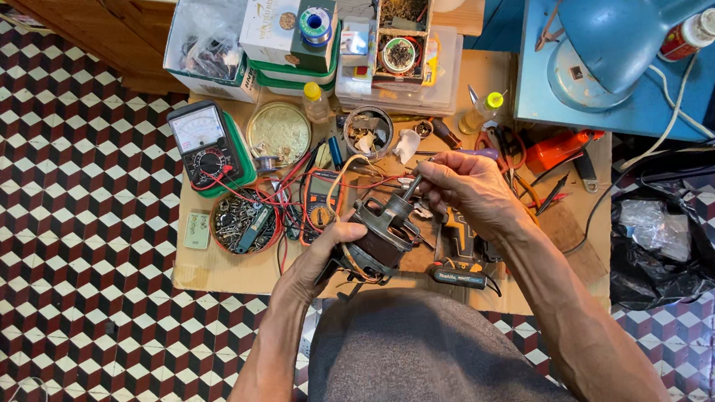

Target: The person disassembles a small electric motor, uses a cordless drill to remove fasteners, and manipulates internal components and wires. They repeatedly handle the motor housing and rotor, then reassemble the unit and connect wires.

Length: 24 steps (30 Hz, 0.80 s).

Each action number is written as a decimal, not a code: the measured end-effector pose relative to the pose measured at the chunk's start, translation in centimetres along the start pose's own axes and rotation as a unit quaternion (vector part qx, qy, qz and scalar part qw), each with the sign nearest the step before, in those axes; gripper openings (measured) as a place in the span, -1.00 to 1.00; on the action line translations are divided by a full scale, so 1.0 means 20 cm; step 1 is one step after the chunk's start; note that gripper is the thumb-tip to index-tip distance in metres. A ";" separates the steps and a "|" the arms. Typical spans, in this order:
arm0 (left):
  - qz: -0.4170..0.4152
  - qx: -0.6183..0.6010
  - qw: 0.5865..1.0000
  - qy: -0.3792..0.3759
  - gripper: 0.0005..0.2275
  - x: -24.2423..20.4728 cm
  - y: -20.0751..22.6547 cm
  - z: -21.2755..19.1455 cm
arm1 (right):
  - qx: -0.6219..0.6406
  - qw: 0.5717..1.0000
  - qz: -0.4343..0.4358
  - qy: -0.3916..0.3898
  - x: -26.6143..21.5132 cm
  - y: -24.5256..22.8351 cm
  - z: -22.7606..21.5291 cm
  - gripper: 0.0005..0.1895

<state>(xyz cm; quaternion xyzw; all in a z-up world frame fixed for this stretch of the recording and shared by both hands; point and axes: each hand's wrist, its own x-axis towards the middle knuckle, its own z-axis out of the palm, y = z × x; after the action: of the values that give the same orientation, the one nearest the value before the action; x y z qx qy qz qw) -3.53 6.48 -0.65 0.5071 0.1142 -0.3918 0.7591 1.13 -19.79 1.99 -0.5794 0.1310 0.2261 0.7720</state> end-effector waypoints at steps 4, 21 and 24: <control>0.009 0.002 1.000 -0.011 -0.21 0.01 0.01 0.00 | 0.027 1.000 -0.007 0.005 0.00 0.03 -0.01 -0.82; 0.015 0.236 0.971 -0.014 -0.13 -0.01 0.10 0.00 | -0.252 0.968 -0.003 0.010 -0.06 -0.02 -0.07 -0.63; 0.000 0.281 0.960 -0.007 -0.03 0.00 0.09 -0.03 | -0.392 0.918 -0.013 -0.063 -0.10 -0.10 -0.10 -0.55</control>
<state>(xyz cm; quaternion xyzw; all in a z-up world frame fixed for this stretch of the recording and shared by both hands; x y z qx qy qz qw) -2.12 7.41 0.27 0.6977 -0.0060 -0.4112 0.5866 0.59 -22.47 4.02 -0.8219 -0.0251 0.2854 0.4923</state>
